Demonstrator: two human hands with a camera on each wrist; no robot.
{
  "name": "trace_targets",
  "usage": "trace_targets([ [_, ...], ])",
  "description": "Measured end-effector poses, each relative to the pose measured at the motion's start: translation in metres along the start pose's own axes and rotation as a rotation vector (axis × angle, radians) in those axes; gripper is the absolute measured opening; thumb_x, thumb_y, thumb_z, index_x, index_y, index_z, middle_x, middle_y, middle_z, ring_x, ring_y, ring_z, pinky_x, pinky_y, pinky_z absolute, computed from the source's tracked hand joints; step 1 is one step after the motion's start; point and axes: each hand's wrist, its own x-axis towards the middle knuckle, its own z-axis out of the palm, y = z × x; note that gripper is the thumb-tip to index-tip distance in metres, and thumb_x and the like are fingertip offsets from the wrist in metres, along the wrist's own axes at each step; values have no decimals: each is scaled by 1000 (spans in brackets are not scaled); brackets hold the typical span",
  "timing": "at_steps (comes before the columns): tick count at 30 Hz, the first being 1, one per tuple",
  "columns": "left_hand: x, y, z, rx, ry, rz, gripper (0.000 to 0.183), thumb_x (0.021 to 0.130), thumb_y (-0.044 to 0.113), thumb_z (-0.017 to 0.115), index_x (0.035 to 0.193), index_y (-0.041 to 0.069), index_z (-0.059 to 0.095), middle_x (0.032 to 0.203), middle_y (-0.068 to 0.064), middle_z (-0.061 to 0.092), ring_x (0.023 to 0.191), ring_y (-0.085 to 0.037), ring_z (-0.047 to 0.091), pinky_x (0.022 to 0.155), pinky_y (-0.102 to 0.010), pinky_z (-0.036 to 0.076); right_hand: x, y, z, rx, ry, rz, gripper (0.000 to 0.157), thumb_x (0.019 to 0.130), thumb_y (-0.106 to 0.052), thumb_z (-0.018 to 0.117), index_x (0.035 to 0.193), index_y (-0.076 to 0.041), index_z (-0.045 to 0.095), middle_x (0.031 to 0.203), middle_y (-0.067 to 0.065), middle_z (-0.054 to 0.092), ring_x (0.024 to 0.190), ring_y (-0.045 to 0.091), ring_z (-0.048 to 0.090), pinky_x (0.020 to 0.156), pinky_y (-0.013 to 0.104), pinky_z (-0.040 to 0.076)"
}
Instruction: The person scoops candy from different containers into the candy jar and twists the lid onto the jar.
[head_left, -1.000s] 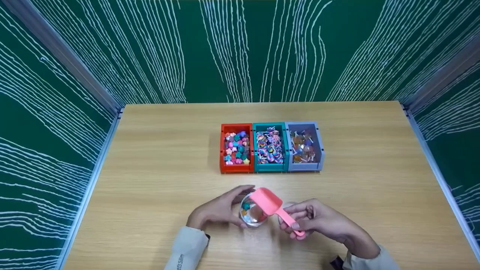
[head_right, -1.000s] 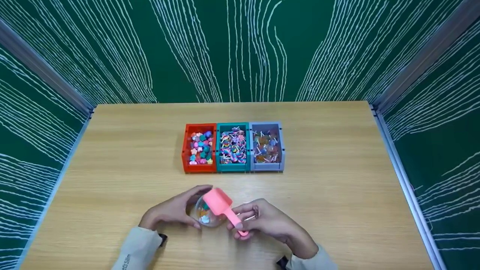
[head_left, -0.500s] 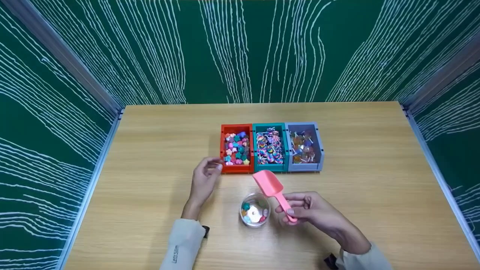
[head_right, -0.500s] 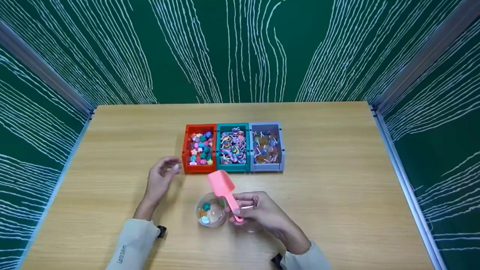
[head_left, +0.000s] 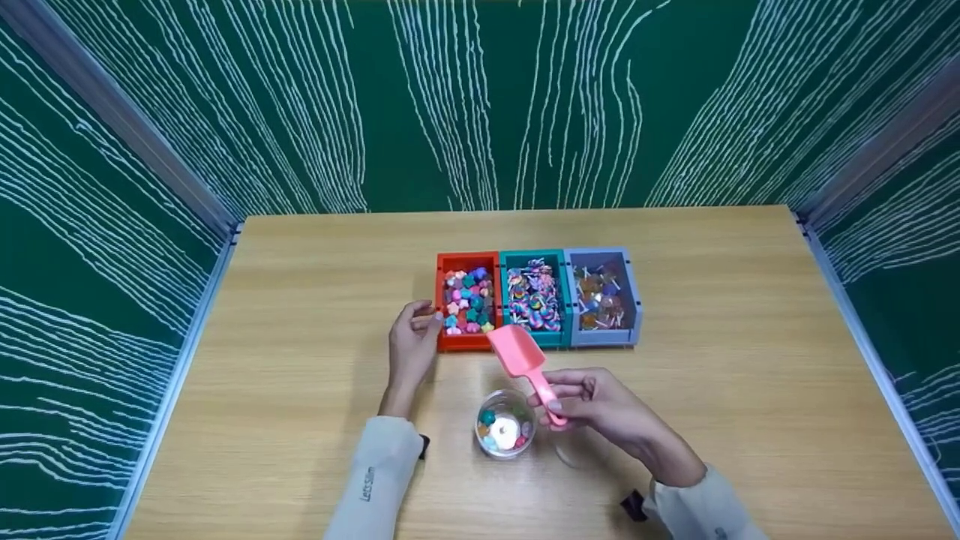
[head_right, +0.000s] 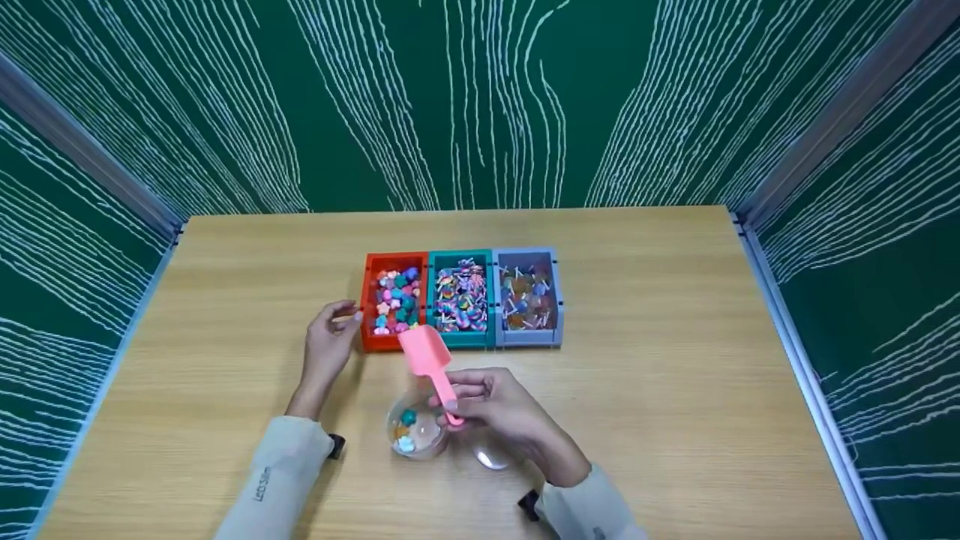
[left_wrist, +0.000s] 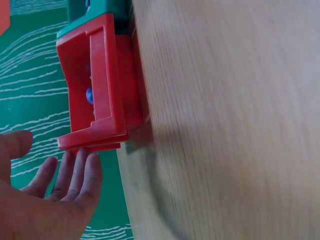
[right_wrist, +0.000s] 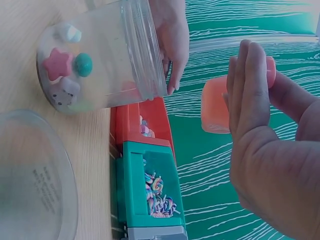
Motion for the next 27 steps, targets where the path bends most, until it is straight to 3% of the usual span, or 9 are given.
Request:
trace_targets([
  [8,8,-3,2,60,33,-18,29,104,12,67,130,0,69,119,-17,70,99,-29,70,90,-41,59,10,0,3,-17,3,16,55,100,6,63,152,13,44,129,26,71,99,20,78,89,33,62],
  [17,14,-4,3,93,22,-23,26,101,9,69,123,-4,74,110,-19,73,97,-31,68,91,-44,57,19,2,2,-21,-5,-9,55,100,7,62,152,15,43,127,24,73,100,21,78,88,30,62],
  [23,17,2,0,71,11,-86,25,99,9,72,120,-3,77,101,-14,75,93,-24,65,80,-28,52,22,0,1,-51,9,6,57,101,5,62,153,14,42,129,24,72,99,21,78,88,31,62],
  [27,20,4,-1,60,0,-115,24,99,9,71,119,-3,77,100,-14,75,94,-24,66,76,-25,52,24,-2,1,-58,14,8,57,101,5,62,154,12,42,128,23,72,103,24,77,90,32,61],
])
